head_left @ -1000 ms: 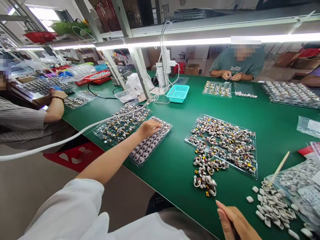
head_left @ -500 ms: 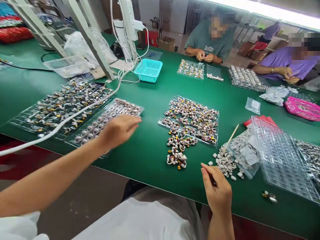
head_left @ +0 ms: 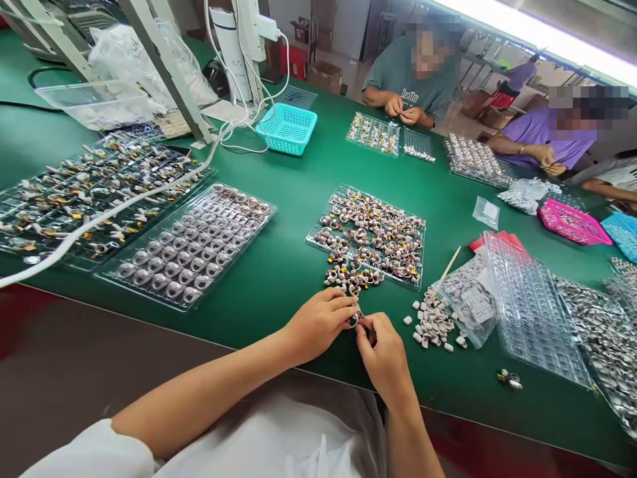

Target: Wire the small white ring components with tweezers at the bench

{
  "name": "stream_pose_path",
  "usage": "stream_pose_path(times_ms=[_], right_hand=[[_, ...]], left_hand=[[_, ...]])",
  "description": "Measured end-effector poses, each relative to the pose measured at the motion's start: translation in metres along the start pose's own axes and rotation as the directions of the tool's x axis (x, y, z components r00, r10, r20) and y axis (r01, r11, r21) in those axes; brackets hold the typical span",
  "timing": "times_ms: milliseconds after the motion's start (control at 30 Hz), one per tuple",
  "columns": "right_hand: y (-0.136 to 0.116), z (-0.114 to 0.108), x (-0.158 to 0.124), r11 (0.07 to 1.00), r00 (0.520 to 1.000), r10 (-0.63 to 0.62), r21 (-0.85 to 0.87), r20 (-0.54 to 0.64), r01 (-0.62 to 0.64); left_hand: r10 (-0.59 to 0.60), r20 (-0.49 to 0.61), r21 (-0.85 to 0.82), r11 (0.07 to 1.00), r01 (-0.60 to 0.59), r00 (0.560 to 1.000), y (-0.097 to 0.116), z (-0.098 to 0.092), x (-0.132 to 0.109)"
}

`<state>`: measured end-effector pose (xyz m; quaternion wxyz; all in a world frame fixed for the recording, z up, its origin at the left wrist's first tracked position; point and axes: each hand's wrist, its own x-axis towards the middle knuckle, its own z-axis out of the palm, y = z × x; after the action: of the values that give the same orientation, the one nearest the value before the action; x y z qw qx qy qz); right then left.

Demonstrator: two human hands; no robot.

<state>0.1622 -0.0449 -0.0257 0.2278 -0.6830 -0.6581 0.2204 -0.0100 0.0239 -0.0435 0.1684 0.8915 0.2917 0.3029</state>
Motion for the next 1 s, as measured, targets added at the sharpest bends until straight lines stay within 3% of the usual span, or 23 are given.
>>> stream_pose_path(times_ms=[267,567,833,1000], right_hand=[[-0.009,0.001,0.007,0.974,1.000,0.015,0.227,-0.016,-0.011],[-0.007,0.000,0.008,1.000,0.997,0.006,0.029,-0.075,-0.004],[0.009,-0.017,-0.005,0.946,0.984,0.113,0.318,-0.138,-0.064],[0.009,-0.012,-0.007,0.930,0.986,0.094,0.365,-0.136,-0.038]], left_hand=[[-0.065,-0.093,-0.111,0.992,0.055,0.994,-0.001,0.000,0.001],[-0.075,-0.072,-0.120,0.991,0.065,0.995,-0.002,0.000,-0.001],[-0.074,-0.071,-0.086,0.994,0.068,0.995,-0.003,0.002,-0.003],[-0.058,-0.098,-0.101,0.994,0.048,0.993,0.004,-0.007,-0.001]])
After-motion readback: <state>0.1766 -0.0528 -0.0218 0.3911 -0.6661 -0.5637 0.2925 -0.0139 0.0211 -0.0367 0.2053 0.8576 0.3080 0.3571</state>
